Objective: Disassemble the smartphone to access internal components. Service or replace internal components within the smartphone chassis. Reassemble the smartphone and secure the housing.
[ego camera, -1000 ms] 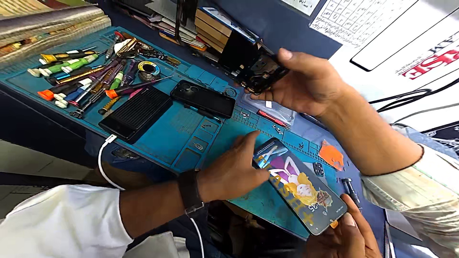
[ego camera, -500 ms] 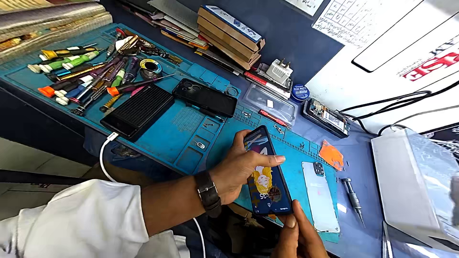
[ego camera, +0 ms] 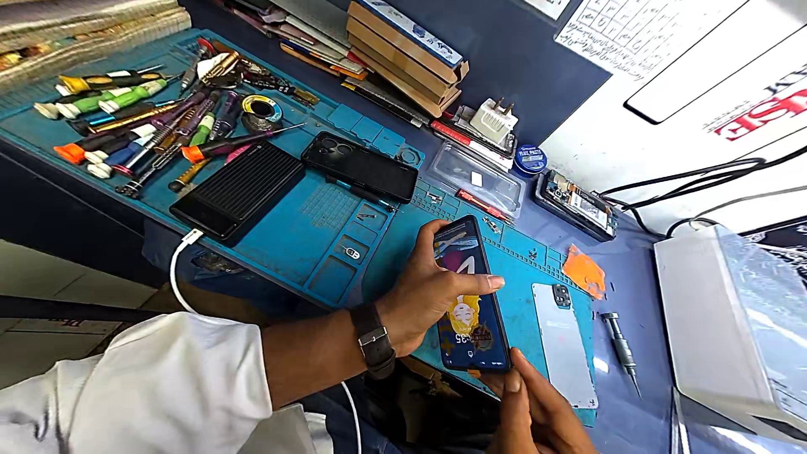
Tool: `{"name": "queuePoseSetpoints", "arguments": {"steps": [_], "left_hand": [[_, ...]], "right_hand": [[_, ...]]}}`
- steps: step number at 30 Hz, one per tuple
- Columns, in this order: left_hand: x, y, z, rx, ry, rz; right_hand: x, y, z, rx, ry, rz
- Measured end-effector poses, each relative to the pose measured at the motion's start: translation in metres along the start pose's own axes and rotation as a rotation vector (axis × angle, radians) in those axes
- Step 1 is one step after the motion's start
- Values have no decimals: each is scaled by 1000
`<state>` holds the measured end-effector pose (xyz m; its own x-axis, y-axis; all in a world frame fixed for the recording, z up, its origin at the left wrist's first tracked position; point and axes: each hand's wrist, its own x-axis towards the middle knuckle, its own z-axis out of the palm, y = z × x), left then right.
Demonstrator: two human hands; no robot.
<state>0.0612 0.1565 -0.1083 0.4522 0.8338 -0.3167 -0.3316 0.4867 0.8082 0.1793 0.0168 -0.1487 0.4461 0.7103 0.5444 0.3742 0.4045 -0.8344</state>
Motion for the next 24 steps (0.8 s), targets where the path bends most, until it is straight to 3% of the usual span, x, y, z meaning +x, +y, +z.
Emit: {"name": "queuePoseSetpoints", "arguments": {"steps": [10,19,24], "left_hand": [[1,-1,0,47,3,37],[3,-1,-1,72,-54,141],[1,-9,-1,101,-111,178]], "right_hand": [[7,-6,-3,53,-40,103],[28,1,-26,87,-310,172],[42,6,-19,52,-301,133]]}}
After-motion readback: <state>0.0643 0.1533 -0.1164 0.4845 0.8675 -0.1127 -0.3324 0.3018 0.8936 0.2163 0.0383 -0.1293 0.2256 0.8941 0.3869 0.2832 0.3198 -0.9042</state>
